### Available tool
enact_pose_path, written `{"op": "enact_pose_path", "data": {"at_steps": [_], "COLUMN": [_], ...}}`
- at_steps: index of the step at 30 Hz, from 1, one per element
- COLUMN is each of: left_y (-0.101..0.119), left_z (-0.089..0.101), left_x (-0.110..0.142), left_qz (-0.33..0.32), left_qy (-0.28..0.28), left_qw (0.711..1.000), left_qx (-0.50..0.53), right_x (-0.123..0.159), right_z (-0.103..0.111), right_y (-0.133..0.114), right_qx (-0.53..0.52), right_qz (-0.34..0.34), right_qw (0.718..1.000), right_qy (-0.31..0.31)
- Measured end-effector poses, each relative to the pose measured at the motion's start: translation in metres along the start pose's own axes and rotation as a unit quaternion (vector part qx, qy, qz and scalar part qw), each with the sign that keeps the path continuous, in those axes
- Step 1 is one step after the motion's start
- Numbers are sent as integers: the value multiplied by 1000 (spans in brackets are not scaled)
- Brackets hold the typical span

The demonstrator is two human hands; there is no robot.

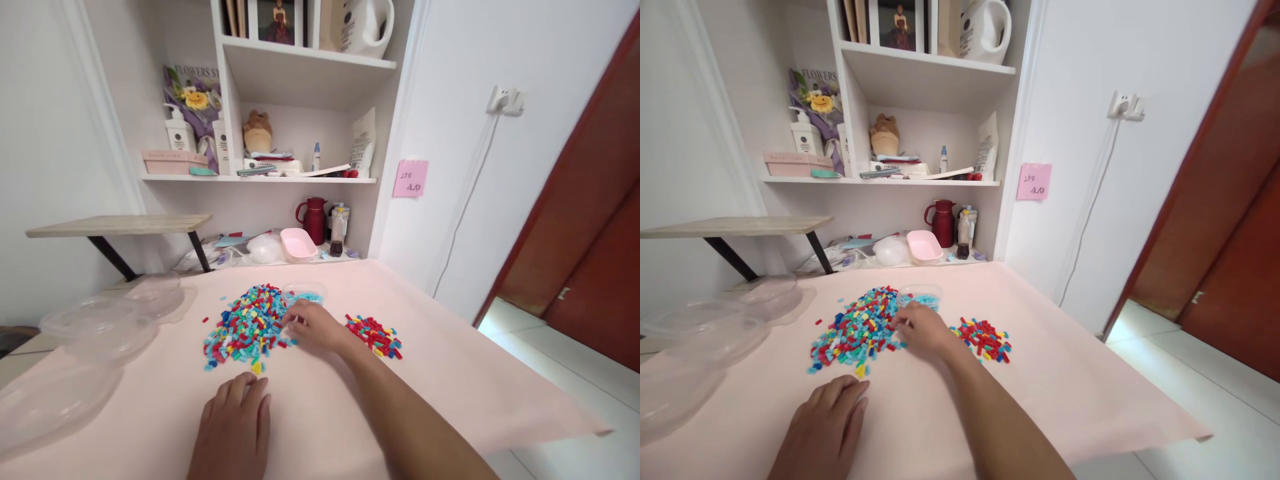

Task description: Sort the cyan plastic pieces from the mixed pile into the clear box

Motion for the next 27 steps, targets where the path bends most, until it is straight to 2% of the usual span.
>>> {"op": "enact_pose_path", "data": {"at_steps": [4,8,12,14,19,24,27], "left_y": [0,0,1,1,0,1,1], "left_z": [0,0,1,1,0,1,1], "left_x": [1,1,1,2,2,2,2], "left_qz": [0,-2,-3,-4,-3,-6,-8], "left_qy": [8,9,15,17,16,20,25], "left_qw": [1000,1000,1000,1000,1000,1000,1000], "left_qx": [2,4,1,-1,-2,-2,-4], "right_x": [-1,3,5,4,3,5,5], "right_z": [10,3,-4,-5,-1,-10,-11], "right_y": [9,14,16,16,14,5,4], "right_qx": [11,3,-11,-15,24,-47,-48], "right_qz": [-39,-86,-89,-90,-67,14,15], "right_qw": [999,996,993,992,996,996,997], "right_qy": [27,-25,-80,-88,-47,-76,-54]}}
Point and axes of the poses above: each hand's wrist, its own x-axis away from the middle knuckle, its own z-axis out of the back of the hand, y = z × x, the point moved 4 cm from there along -x, towards the middle knuckle, and after that the axes turned 1 degree about -y, right-handed, at the moved point
